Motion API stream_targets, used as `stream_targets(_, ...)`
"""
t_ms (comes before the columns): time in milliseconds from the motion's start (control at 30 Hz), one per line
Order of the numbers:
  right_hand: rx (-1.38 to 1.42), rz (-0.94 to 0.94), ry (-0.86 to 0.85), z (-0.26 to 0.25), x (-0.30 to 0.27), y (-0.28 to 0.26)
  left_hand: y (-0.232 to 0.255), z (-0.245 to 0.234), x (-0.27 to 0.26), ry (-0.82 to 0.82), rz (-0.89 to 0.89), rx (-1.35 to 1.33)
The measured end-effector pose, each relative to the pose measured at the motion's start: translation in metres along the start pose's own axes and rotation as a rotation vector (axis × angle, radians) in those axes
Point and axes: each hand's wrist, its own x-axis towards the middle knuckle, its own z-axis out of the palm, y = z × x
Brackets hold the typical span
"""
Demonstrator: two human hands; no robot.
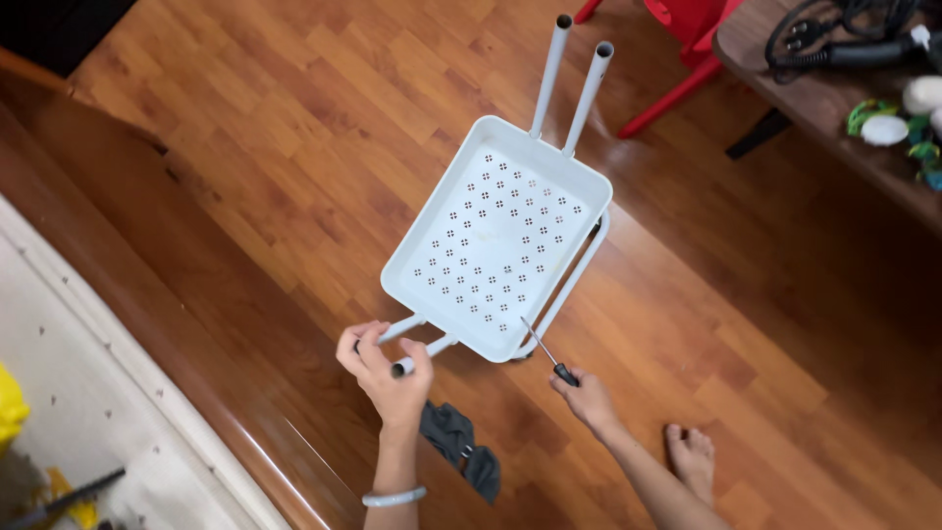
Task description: The person assembles a white plastic storage shelf by attaching vertical poles to the trays using a screwdriver. They secure each pole to the tray corners, then stack the trays to form a multi-tiered unit.
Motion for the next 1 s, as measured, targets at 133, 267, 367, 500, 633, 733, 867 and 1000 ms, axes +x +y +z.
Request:
stream_targets(133, -0.048, 0.171, -0.087, -0.039, -0.008, 0.017, 0.009, -0.002, 0.0, 0.064, -0.124, 0.061)
stream_targets(267, -0.127, -0.057, -0.172, -0.091, -0.018, 0.056, 0.014, 0.009, 0.009, 0.341, -0.783, -0.146)
stream_targets(367, -0.314, 0.028, -0.2, -0.149, -0.02, 0.081, 0.008, 0.029, -0.027, 0.299, -1.064, -0.182)
stream_targets(500, -0.384, -0.151, -0.193, -0.207, 0.018, 0.058, -0.026, 0.089, -0.075, 0.167, -0.957, 0.083)
stream_targets(633, -0.342, -0.374, -0.144, -0.181, 0.083, 0.012, -0.082, 0.158, -0.126, 0.022, -1.13, 0.075)
stream_targets(733, -0.252, -0.661, -0.054, -0.125, 0.132, -0.036, -0.136, 0.196, -0.125, 0.089, -1.019, 0.142)
stream_targets(867, -0.219, -0.92, -0.033, -0.045, 0.185, -0.07, -0.191, 0.23, -0.149, 0.364, -0.75, -0.079)
stream_targets(1000, 0.054, -1.043, 0.064, 0.017, 0.212, -0.09, -0.201, 0.247, -0.166, 0.394, -0.816, -0.271)
